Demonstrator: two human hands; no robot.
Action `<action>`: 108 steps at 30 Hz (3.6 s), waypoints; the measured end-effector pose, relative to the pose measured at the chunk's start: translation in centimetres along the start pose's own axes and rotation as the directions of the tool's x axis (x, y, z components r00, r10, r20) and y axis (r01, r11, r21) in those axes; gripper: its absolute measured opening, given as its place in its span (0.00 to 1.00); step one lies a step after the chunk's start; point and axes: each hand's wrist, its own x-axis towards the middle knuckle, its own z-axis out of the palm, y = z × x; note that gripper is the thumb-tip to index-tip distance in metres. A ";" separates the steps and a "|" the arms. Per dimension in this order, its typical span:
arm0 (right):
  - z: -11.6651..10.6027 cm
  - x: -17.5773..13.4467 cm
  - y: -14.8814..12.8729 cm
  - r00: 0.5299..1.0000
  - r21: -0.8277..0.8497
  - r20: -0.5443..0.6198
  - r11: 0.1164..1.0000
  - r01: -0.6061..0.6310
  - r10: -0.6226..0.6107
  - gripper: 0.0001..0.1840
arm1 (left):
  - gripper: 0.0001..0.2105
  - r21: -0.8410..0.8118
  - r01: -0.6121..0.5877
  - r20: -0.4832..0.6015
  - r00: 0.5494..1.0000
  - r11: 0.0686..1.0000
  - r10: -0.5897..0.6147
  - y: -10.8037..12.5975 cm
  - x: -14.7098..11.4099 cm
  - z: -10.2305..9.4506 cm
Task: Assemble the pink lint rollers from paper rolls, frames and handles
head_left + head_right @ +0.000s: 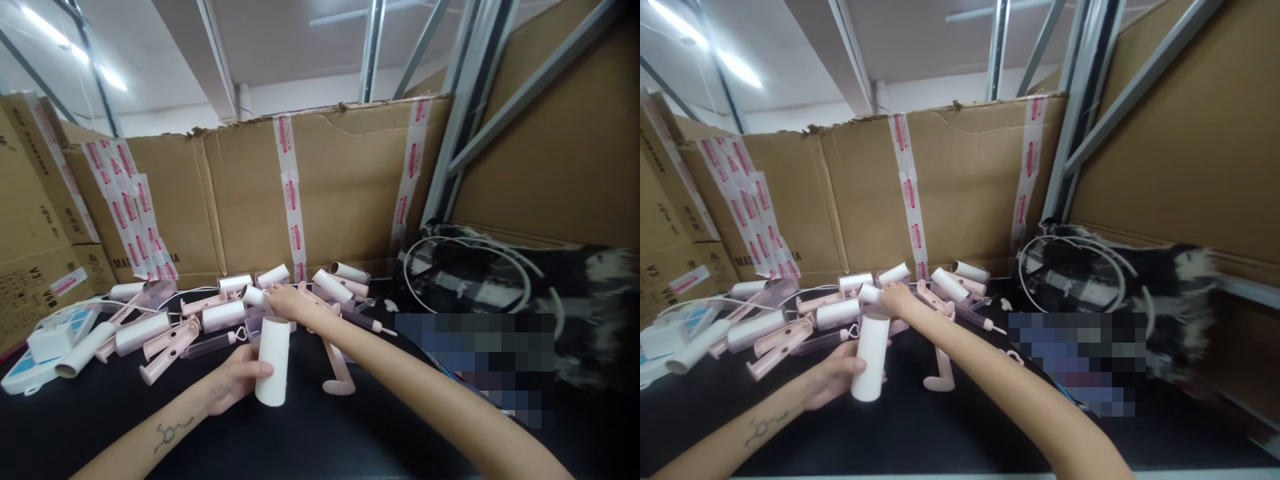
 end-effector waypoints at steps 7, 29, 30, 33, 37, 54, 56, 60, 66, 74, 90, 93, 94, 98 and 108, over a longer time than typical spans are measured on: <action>-2.7 -3.5 0.5 0.991 0.096 -0.074 0.989 0.115 -0.108 0.11 | 0.30 0.448 -0.186 -0.039 0.973 0.874 0.226 -1.7 1.6 -1.6; -1.0 -10.9 -2.3 0.819 0.073 -0.431 0.890 0.450 -0.379 0.18 | 0.29 0.557 -0.194 -0.028 0.967 0.808 0.252 -2.4 1.9 -1.9; -1.0 -10.9 -2.4 0.823 0.092 -0.432 0.889 0.448 -0.369 0.18 | 0.29 0.561 -0.197 -0.022 0.967 0.804 0.253 -2.2 1.7 -1.8; -0.4 -11.0 -2.5 0.843 0.206 -0.462 0.891 0.405 -0.277 0.17 | 0.32 0.681 -0.170 -0.057 0.958 0.712 0.283 -1.1 0.9 -1.7; 0.0 -11.5 -2.3 0.765 0.152 -0.582 0.887 0.436 -0.276 0.15 | 0.35 0.766 0.061 -0.269 0.934 0.640 0.233 1.1 -0.6 -1.2; -2.3 -2.7 -1.1 0.982 -0.019 0.057 0.984 -0.179 0.180 0.13 | 0.28 0.732 -0.179 -0.061 0.944 0.657 0.324 -1.9 0.2 -1.2; -1.9 -0.4 -1.8 0.975 -0.040 0.123 0.983 -0.182 0.185 0.21 | 0.28 0.792 -0.156 -0.035 0.954 0.590 0.298 -1.9 0.2 -1.3; -1.0 2.1 -3.9 0.957 -0.064 0.207 0.979 -0.196 0.205 0.27 | 0.31 0.778 -0.114 -0.059 0.966 0.618 0.252 -1.7 0.4 -1.4; -3.0 0.3 -3.3 0.932 -0.011 0.283 0.972 -0.234 0.228 0.15 | 0.31 0.743 -0.109 -0.072 0.968 0.660 0.241 -1.5 0.5 -1.3; -3.4 -0.6 -1.9 0.881 -0.062 0.376 0.957 -0.285 0.287 0.17 | 0.31 0.750 -0.128 -0.046 0.969 0.649 0.244 -1.4 0.5 -1.4; -5.9 -8.1 -2.6 0.965 0.414 -0.133 0.872 0.262 -0.227 0.21 | 0.32 0.755 -0.158 -0.042 0.957 0.636 0.288 -1.7 0.1 -1.3; -4.1 -9.9 -3.1 0.953 0.313 -0.187 0.905 0.288 -0.238 0.19 | 0.35 0.762 -0.170 -0.037 0.952 0.625 0.303 -1.9 0.2 -1.4; -3.4 -10.2 -3.3 0.946 0.273 -0.216 0.915 0.297 -0.242 0.21 | 0.35 0.762 -0.175 -0.030 0.952 0.624 0.305 -1.9 0.2 -1.4; -1.3 -11.0 -3.5 0.898 0.118 -0.342 0.936 0.333 -0.276 0.25 | 0.33 0.756 -0.188 -0.017 0.952 0.627 0.306 -1.8 0.3 -1.3; -2.5 -10.6 -4.7 0.865 0.027 -0.400 0.939 0.343 -0.304 0.19 | 0.34 0.760 -0.175 -0.020 0.956 0.625 0.292 -2.0 0.3 -1.5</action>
